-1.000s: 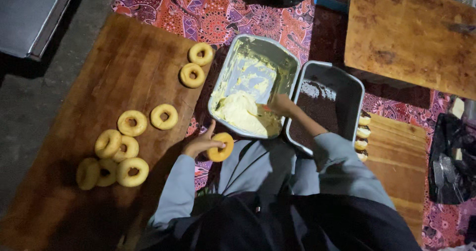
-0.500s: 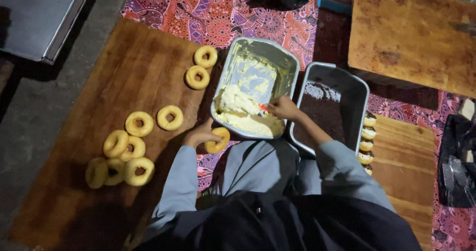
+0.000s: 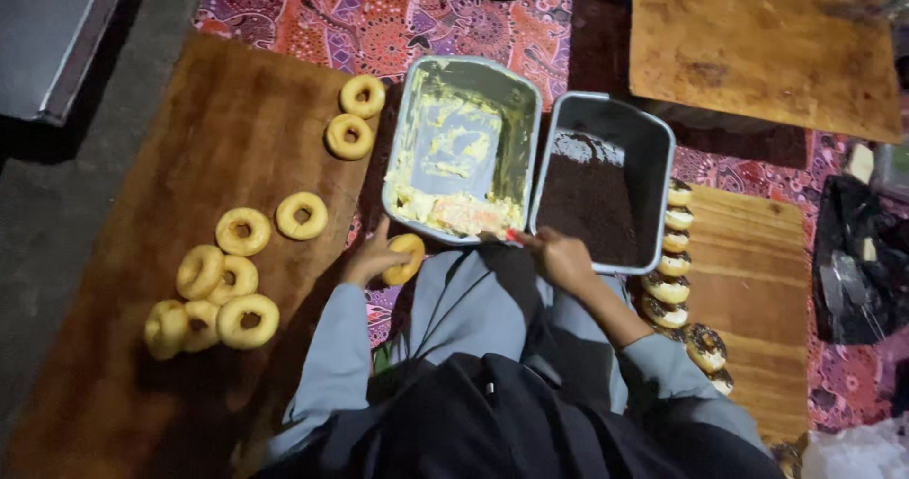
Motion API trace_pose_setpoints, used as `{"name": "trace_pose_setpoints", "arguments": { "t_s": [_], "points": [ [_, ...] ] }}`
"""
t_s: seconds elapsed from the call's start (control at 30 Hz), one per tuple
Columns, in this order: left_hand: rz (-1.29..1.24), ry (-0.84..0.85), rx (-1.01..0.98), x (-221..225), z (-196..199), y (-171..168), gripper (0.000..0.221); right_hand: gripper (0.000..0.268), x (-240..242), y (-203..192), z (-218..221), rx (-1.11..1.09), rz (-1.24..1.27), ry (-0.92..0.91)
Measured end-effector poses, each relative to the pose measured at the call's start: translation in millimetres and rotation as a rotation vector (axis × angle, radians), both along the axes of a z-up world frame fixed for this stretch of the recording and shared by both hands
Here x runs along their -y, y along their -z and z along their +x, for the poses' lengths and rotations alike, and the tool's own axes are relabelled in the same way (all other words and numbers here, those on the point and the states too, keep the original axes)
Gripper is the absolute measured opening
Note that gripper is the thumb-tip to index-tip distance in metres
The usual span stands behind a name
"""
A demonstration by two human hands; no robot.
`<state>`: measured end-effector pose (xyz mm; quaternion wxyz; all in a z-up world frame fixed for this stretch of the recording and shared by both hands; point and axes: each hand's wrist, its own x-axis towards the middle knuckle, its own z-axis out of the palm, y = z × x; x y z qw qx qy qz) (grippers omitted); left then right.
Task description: The person dips plain donuts into a yellow cream and then into a dark crumb topping, placing the finished donuts on a wooden board. The person handles the donuts one at a time, repeating the process for multiple units.
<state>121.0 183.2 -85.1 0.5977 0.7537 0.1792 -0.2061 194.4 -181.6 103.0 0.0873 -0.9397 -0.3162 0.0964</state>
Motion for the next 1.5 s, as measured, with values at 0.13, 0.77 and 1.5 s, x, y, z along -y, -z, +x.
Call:
{"name": "trace_pose_setpoints", "arguments": {
  "t_s": [0.13,0.77,1.5],
  "points": [
    [0.151,-0.115,0.472,0.1,-46.9,-23.8,0.130,0.041,24.1,-38.6,16.0,-0.104,0.109,0.177],
    [-0.514,-0.835,0.250,87.4,-109.7,-64.3,0.059,0.021,-245.7,-14.5,71.9,0.148,0.409,-0.201],
    [-0.967,-0.980,0.526,87.7,-71.5,-79.1,0.049,0.094,-82.9,-41.4,-53.7,-1.019,1.092,0.077]
  ]
}}
